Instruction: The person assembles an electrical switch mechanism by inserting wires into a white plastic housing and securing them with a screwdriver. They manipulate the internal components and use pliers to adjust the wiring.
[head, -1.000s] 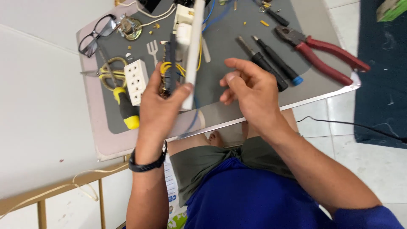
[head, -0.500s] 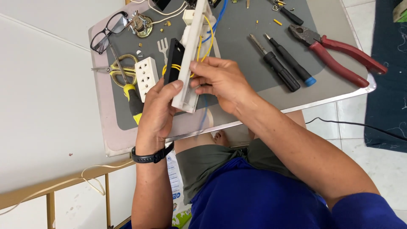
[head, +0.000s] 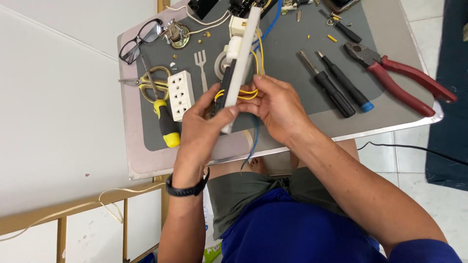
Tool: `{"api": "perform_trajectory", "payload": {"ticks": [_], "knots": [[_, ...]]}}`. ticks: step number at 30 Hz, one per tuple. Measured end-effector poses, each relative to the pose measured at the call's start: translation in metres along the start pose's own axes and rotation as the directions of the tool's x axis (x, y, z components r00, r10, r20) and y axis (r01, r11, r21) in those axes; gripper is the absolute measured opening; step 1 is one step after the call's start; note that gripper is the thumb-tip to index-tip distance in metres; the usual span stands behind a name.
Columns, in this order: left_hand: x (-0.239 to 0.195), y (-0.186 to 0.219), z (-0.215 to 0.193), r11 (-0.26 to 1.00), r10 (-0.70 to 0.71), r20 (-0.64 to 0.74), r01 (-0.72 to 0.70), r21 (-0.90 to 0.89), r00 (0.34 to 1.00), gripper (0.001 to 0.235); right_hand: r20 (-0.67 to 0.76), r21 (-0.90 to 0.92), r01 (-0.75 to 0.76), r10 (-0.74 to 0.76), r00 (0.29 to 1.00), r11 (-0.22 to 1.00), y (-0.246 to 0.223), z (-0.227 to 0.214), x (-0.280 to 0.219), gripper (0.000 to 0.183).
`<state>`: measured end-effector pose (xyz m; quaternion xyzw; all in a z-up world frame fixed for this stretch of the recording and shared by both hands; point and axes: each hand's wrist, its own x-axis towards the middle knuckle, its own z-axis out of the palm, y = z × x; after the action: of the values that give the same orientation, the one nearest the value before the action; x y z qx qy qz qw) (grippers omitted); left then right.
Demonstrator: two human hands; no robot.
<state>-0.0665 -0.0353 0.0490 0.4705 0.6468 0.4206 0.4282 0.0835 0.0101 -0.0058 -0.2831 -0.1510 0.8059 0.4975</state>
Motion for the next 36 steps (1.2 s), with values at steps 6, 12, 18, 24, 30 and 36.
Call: {"api": "perform_trajectory", "payload": {"ticks": [6,12,18,24,30,36], "knots": [[-0.011,-0.001,0.014,0.856,0.403,-0.109,-0.332,0.397,0.909,0.079,-0.026,-0.129,-0.068,0.065,0.998,0.989,-0.007,-0.005,0.002,0.02],[-0.014,-0.022,0.028,0.561,0.746,-0.139,-0.503,0.657,0.651,0.09,0.043,-0.185,-0.016,0.024,0.999,0.983,-0.026,0.001,-0.005,0.019],[-0.033,-0.017,0.058,0.299,0.785,-0.02,-0.35,0.888,0.619,0.08,0.052,0.034,0.1,-0.102,0.993,0.994,-0.021,0.0,-0.008,0.023],[-0.051,0.014,0.04,0.952,0.172,-0.129,-0.198,-0.233,0.977,0.089,0.137,-0.067,0.227,-0.217,0.967,0.972,-0.029,0.003,-0.005,0.022],[-0.038,-0.008,0.03,0.848,0.199,0.042,-0.15,-0.508,0.979,0.062,0.181,-0.155,0.254,-0.225,0.957,0.955,-0.029,-0.003,-0.012,0.026],[-0.033,-0.026,0.03,0.835,0.271,0.066,-0.2,-0.513,0.96,0.065,0.219,-0.33,0.414,-0.358,0.908,0.848,-0.026,-0.014,-0.017,0.035]]}}
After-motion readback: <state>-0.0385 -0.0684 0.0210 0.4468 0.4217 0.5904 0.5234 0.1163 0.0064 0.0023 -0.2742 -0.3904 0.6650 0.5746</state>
